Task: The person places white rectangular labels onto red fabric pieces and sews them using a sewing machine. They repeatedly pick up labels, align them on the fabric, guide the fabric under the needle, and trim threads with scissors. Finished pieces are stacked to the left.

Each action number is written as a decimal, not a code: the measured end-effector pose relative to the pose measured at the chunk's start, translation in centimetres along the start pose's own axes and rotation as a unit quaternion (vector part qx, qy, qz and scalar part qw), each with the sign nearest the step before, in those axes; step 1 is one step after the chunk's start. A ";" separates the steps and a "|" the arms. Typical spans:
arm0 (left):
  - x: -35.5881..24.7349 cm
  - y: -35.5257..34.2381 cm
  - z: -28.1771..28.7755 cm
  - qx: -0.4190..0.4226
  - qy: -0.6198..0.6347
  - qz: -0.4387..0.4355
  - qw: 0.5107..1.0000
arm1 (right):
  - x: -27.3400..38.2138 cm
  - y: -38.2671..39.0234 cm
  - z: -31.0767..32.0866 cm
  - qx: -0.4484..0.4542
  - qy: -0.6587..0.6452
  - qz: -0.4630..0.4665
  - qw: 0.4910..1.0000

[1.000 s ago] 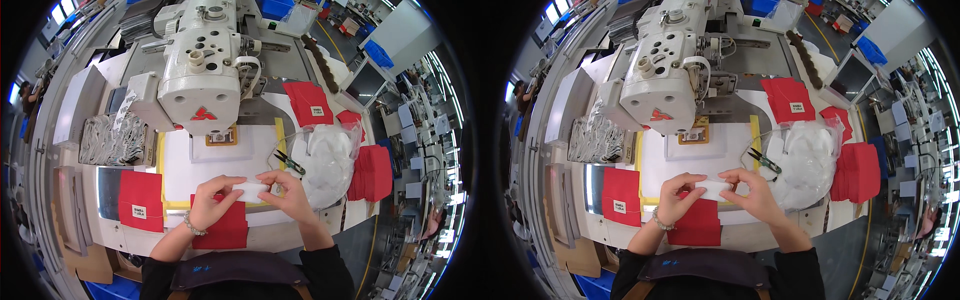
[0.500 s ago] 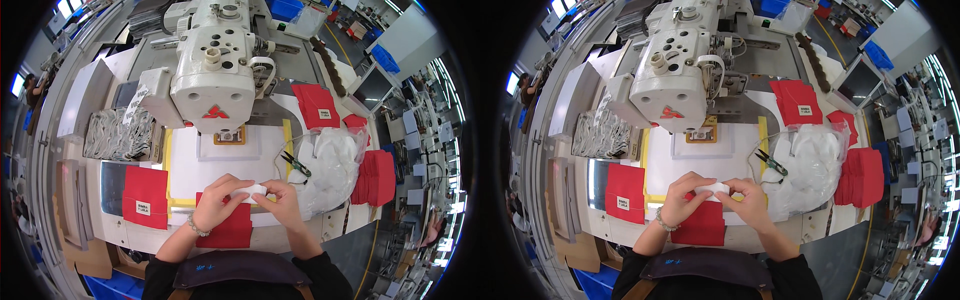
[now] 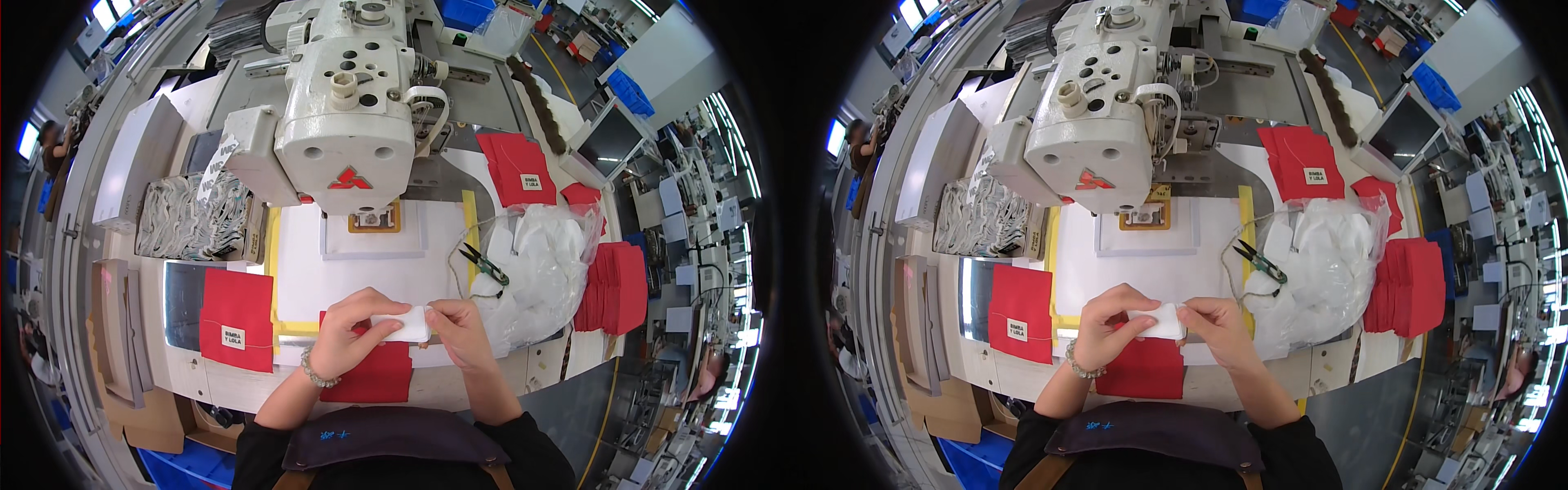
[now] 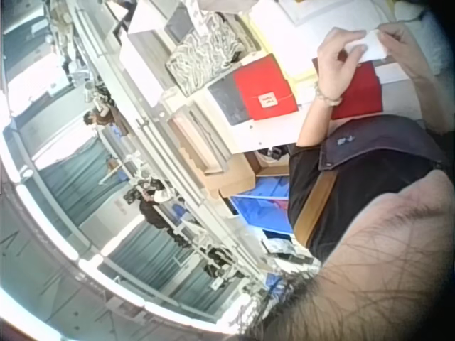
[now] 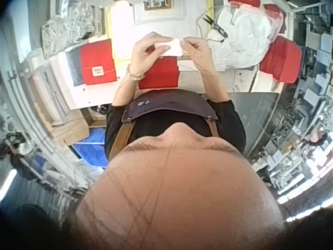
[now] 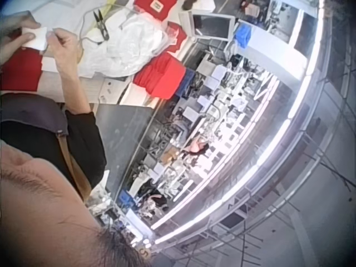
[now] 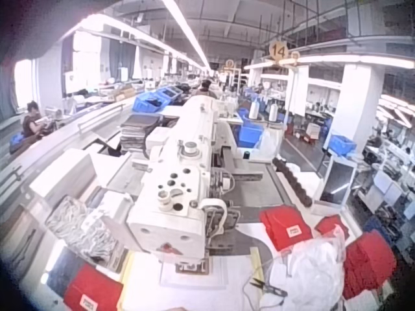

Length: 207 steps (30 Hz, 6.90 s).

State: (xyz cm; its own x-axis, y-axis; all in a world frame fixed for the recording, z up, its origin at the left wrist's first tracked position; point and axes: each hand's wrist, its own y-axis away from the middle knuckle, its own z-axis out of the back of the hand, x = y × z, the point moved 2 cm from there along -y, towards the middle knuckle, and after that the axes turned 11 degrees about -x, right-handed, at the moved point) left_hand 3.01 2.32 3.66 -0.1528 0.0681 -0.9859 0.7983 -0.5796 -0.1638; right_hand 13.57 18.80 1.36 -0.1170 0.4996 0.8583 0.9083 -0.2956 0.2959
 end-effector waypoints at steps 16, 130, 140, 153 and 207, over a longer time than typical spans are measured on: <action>-0.8 0.6 -0.2 -0.020 -0.030 -0.119 0.992 | 1.1 1.3 -1.3 -0.066 0.195 0.106 0.973; 9.7 -6.2 1.4 -0.036 -0.584 -0.108 0.804 | -1.1 -9.8 -0.5 -0.088 0.734 0.403 0.540; 8.9 -7.3 3.0 -0.045 -0.616 -0.076 0.783 | -1.2 -9.7 -0.6 -0.093 0.733 0.411 0.534; 5.0 -2.7 3.7 -0.045 -0.592 -0.173 0.786 | -0.5 -7.7 -0.5 -0.078 0.730 0.387 0.558; 7.1 -3.9 -2.5 0.121 -0.420 -0.476 0.763 | 0.8 -2.6 6.2 -0.161 0.285 0.140 0.935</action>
State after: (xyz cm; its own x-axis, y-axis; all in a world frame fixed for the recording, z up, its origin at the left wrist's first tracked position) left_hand 0.22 7.09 -2.77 -0.9971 0.0663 -0.0376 -0.0231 -0.7328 -0.6801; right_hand 13.59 25.00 -1.29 -0.1710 -0.1215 0.9777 0.7779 -0.6256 0.0584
